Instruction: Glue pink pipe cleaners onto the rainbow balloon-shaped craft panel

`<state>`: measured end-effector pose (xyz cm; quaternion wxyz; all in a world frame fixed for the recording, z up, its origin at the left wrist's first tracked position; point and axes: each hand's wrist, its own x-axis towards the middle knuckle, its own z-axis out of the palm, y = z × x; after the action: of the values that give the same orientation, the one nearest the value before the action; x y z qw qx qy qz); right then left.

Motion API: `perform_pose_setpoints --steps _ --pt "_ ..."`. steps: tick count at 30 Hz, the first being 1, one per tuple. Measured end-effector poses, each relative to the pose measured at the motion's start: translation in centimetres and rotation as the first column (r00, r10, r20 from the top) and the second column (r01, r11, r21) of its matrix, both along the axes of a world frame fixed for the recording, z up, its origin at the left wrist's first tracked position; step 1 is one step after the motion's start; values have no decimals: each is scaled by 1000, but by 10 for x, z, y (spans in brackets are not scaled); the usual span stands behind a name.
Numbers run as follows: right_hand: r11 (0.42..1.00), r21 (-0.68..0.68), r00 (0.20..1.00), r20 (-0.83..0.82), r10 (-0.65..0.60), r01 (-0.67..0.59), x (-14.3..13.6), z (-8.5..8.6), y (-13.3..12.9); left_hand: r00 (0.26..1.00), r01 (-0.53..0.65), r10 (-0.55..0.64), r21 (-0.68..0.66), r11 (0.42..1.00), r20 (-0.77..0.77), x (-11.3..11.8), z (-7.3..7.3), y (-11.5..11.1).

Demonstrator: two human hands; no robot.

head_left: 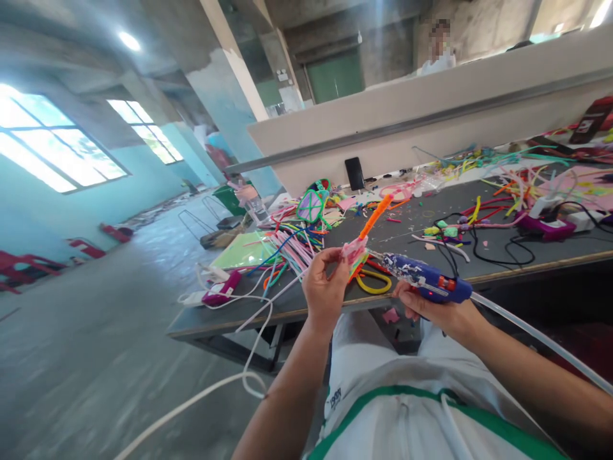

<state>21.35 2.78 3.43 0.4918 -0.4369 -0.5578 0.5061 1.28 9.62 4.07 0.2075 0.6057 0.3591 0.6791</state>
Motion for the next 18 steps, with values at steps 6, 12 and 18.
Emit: perform_pose_setpoints --steps 6,12,18 --pt "997 -43 997 34 -63 65 -2 10 -3 1000 17 -16 -51 999 16 -1 -3 2" --pt "986 72 973 166 -161 151 -6 8 3 997 -47 47 -3 999 -54 2 -3 -2" --pt "981 148 951 265 -159 122 1 4 4 998 -13 14 9 1000 -65 10 -6 -9"
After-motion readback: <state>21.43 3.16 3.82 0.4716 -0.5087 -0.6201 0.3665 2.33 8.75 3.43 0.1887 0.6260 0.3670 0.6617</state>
